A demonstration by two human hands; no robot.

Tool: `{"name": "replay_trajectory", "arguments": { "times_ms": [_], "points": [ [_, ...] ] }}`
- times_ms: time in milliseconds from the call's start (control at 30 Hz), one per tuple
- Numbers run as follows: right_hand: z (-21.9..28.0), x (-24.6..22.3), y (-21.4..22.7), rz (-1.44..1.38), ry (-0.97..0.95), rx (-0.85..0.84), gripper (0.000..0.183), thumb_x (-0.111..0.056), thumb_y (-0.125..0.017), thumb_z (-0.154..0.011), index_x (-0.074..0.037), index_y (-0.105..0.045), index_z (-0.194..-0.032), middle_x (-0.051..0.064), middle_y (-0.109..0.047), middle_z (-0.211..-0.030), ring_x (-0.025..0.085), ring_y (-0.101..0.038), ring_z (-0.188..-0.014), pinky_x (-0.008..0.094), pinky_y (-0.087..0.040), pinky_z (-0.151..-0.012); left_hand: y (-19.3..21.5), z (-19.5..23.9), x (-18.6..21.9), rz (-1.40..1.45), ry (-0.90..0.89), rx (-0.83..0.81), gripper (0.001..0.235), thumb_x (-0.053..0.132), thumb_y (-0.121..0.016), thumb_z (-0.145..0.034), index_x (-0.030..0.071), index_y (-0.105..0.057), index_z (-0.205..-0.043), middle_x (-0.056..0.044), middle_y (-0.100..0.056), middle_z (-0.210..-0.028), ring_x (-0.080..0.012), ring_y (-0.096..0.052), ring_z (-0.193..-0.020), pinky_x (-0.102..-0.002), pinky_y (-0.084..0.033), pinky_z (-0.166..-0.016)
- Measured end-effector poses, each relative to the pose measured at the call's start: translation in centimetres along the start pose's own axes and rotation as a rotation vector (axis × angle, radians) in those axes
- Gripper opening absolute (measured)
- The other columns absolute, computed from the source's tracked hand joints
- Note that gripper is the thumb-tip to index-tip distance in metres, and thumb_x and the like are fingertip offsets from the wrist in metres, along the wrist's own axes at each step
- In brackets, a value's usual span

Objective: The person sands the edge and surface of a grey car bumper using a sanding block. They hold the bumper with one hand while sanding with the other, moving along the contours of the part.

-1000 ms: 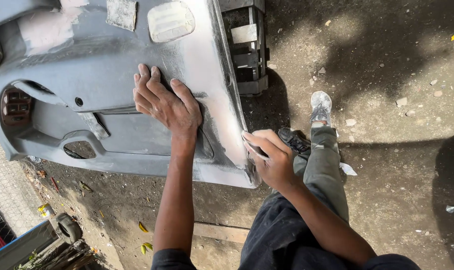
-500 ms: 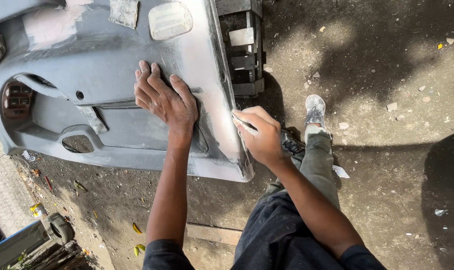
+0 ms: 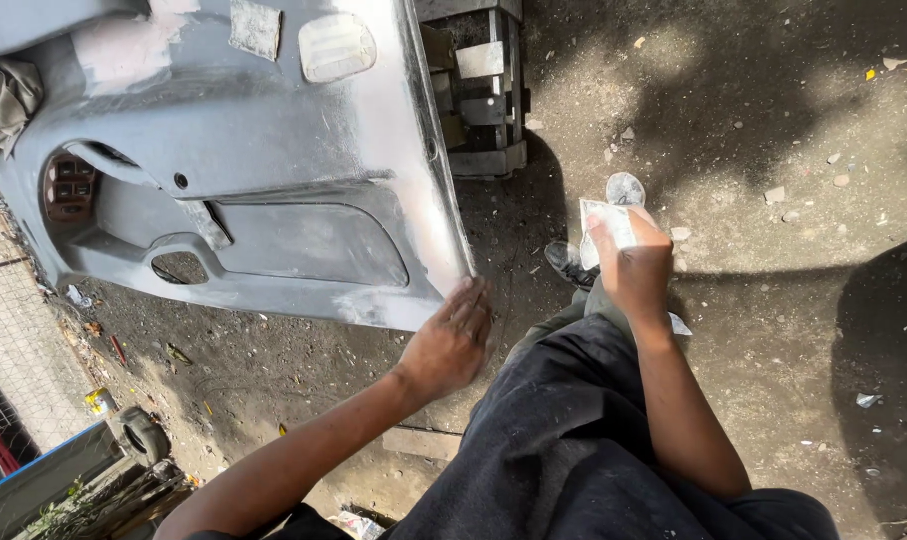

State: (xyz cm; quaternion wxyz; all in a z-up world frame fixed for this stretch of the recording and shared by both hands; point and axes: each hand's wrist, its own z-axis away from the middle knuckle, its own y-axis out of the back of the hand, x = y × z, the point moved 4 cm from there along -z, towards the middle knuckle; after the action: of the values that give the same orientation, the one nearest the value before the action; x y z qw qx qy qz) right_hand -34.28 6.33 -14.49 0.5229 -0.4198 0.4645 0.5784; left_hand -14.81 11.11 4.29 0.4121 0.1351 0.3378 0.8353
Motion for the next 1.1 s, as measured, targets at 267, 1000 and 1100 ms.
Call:
{"name": "replay_trajectory", "arguments": {
  "times_ms": [267, 1000, 1100],
  "points": [
    [-2.4, -1.0, 1.9, 0.098, -0.058, -0.004, 0.012, -0.007, -0.073, -0.099, 0.005, -0.072, -0.097, 0.015, -0.071, -0.079, 0.017, -0.064, -0.059, 0.026, -0.043, -0.044, 6.3, -4.2, -18.1, -0.029, 0.132, -0.062, 0.06, 0.047, -0.017, -0.107, 0.016, -0.048, -0.147, -0.007, -0.031, -0.163, -0.0283, -0.015, -0.155, -0.05, -0.005, -0.128],
    [8.8, -8.6, -8.0, -0.19, 0.004, -0.041, 0.02, -0.017, -0.072, -0.098, -0.002, -0.075, -0.111, 0.012, -0.073, -0.096, 0.016, -0.07, -0.078, 0.028, -0.054, -0.062, 2.7, 0.4, -22.1, 0.244, 0.515, 0.495, 0.114, 0.088, -0.05, -0.088, 0.004, -0.033, -0.163, -0.022, -0.021, -0.168, -0.0405, -0.014, -0.155, -0.06, -0.003, -0.122],
    [7.9, -9.5, -10.5, -0.191, 0.065, -0.056, 0.019, -0.016, -0.073, -0.098, -0.004, -0.076, -0.112, 0.008, -0.074, -0.101, 0.016, -0.073, -0.091, 0.029, -0.059, -0.075, 0.9, 1.7, -22.1, 0.233, 0.547, 0.528, 0.118, 0.094, -0.054, -0.08, 0.014, -0.038, -0.165, -0.018, -0.022, -0.171, -0.0361, -0.016, -0.158, -0.057, -0.006, -0.128]
  ]
}}
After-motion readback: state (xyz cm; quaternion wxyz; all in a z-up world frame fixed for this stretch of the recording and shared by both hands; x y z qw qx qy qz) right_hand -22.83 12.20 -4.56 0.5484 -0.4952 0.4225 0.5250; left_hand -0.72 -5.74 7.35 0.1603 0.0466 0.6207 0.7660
